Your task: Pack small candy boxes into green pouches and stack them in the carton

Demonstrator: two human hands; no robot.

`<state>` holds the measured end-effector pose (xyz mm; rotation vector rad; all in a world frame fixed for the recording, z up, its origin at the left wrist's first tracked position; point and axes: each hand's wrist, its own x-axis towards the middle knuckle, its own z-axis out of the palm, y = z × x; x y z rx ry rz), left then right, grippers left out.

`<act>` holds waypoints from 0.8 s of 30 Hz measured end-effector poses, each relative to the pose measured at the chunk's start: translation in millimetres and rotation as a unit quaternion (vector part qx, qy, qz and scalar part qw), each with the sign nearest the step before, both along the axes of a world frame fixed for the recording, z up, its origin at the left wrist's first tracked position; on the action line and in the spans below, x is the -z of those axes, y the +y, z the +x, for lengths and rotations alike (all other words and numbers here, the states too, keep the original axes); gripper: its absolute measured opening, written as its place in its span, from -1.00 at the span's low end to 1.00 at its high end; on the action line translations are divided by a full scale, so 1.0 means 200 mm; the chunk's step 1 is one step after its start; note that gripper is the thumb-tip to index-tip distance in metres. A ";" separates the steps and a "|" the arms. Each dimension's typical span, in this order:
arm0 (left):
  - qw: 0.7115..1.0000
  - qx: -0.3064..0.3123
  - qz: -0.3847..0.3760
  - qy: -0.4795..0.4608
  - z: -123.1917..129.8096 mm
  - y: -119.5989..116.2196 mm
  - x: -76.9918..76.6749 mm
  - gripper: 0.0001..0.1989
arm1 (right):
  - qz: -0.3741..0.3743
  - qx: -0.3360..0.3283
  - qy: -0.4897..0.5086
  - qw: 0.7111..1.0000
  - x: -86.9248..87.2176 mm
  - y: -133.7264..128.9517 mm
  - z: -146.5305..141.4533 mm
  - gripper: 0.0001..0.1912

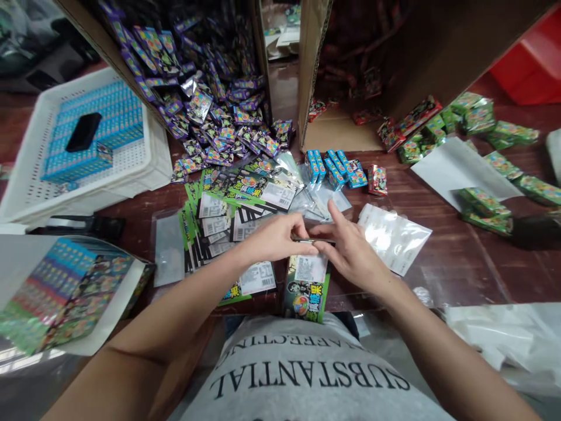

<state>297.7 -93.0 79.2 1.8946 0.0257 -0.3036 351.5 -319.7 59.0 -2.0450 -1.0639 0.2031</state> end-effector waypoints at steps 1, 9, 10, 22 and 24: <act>1.000 -0.020 -0.015 -0.011 0.00 0.05 -0.01 -0.72 | 0.031 0.021 0.016 0.999 0.01 -0.02 0.00 -0.11; 0.945 -0.286 -0.123 -0.097 -0.26 0.22 0.04 -0.30 | 0.234 0.252 0.184 0.921 0.08 -0.08 -0.15 -0.16; 0.947 -0.282 -0.126 -0.088 -0.32 0.18 0.06 -0.27 | 0.247 0.261 0.198 0.912 0.08 -0.05 -0.16 -0.18; 0.965 -0.192 -0.161 -0.082 -0.36 -0.11 0.12 -0.62 | 0.297 0.186 0.195 0.916 0.07 0.06 -0.21 -0.08; 0.969 -0.178 -0.155 -0.073 -0.36 -0.11 0.14 -0.61 | 0.313 0.215 0.174 0.909 0.09 0.08 -0.25 -0.18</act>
